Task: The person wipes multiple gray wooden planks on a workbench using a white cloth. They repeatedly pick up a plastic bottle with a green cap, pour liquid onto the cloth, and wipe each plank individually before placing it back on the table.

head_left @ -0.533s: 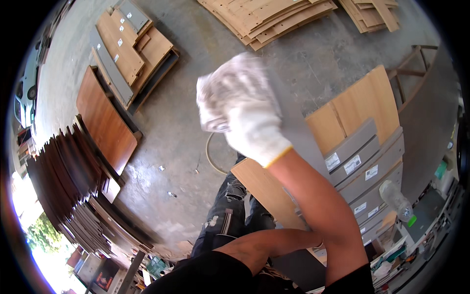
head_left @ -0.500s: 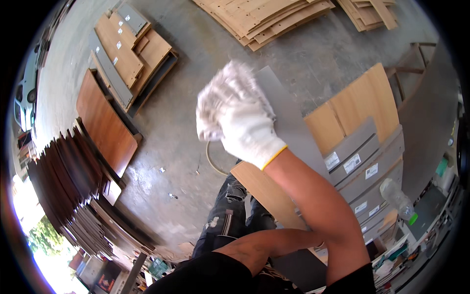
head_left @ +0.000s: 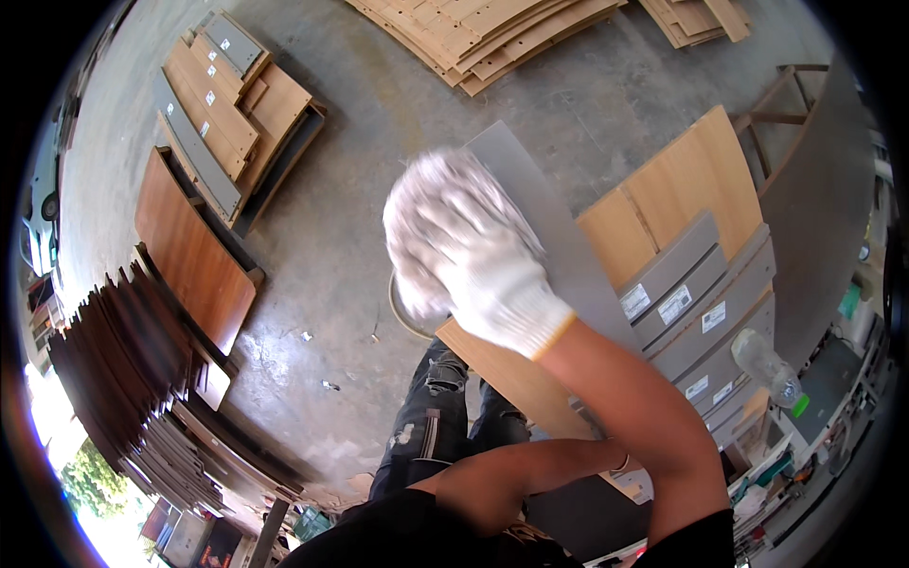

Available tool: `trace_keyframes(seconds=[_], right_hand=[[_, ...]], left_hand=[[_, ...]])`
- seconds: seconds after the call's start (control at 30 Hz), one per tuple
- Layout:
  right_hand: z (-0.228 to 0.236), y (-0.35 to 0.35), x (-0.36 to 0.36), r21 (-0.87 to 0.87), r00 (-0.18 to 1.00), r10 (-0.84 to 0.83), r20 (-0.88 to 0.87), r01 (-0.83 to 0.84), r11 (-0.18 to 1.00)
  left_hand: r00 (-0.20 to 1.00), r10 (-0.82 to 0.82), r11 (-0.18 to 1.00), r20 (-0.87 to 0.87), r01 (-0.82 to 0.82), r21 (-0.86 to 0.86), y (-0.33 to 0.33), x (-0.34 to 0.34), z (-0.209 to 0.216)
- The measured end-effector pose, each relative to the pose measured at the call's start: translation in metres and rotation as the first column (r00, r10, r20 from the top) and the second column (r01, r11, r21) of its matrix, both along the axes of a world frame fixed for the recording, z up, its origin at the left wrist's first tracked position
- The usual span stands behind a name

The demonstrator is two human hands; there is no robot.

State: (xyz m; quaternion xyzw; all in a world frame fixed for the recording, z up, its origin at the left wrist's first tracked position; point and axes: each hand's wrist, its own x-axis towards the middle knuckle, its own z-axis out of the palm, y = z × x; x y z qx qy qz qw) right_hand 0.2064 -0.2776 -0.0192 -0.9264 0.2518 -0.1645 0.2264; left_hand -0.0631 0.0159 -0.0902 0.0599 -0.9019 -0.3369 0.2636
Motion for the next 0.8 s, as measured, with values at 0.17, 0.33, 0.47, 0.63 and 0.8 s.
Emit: trace_keyframes(seconds=[0.17, 0.33, 0.47, 0.63, 0.8], right_hand=[[-0.008, 0.003, -0.005, 0.059, 0.999, -0.038, 0.025, 0.036, 0.998], [0.0, 0.007, -0.01, 0.092, 0.996, -0.086, 0.032, 0.083, 0.992], [0.025, 0.11, -0.13, 0.242, 0.979, -0.049, -0.199, 0.097, 0.966], [0.019, 0.14, -0.147, 0.18, 0.955, -0.136, -0.262, 0.187, 0.966], [-0.003, 0.044, -0.039, -0.006, 0.973, -0.223, -0.054, 0.223, 0.975]], left_hand=[[1.0, 0.0, 1.0, 0.0, 0.0, -0.01, 0.004, -0.003, 0.004], [1.0, -0.013, 1.0, 0.006, 0.013, -0.015, 0.013, 0.0, -0.003], [1.0, 0.02, 1.0, 0.002, -0.02, -0.016, 0.015, -0.001, -0.012], [0.999, 0.039, 0.999, 0.004, -0.039, -0.018, 0.019, 0.004, -0.019], [0.999, 0.042, 0.999, 0.026, -0.042, -0.035, 0.024, 0.004, -0.019]])
